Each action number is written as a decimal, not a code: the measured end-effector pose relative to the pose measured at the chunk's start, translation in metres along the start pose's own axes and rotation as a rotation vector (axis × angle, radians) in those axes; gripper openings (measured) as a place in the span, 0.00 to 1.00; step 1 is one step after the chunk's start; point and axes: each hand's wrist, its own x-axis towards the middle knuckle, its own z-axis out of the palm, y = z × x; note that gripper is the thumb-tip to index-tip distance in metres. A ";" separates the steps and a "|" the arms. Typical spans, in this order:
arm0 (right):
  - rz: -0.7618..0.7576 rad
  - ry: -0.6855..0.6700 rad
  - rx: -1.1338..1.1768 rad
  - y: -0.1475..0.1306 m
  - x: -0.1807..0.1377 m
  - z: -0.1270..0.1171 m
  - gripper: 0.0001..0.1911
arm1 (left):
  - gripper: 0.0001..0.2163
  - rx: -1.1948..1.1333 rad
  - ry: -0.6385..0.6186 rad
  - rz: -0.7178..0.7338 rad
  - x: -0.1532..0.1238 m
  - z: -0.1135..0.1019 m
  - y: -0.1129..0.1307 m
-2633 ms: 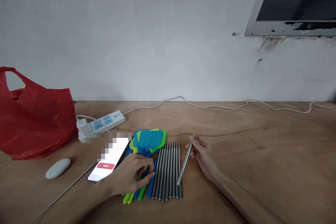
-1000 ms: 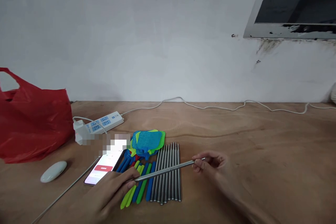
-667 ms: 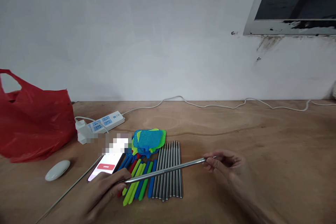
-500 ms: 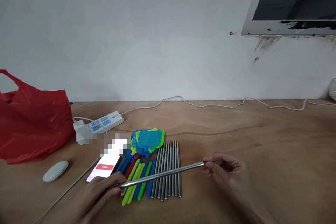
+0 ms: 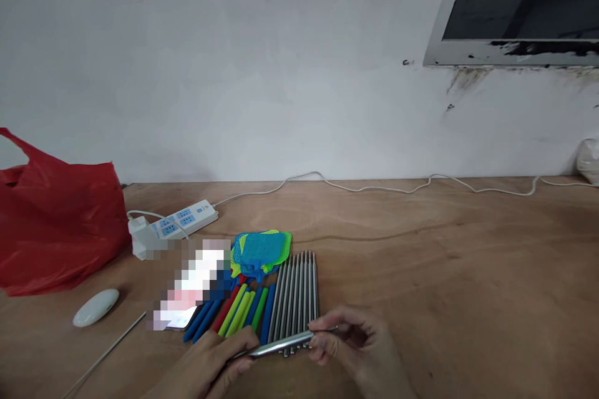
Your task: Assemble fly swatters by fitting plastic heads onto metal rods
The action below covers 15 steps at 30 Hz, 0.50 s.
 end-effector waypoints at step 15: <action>0.113 0.209 -0.494 -0.004 0.073 -0.063 0.25 | 0.11 0.187 0.091 0.060 0.044 -0.020 -0.022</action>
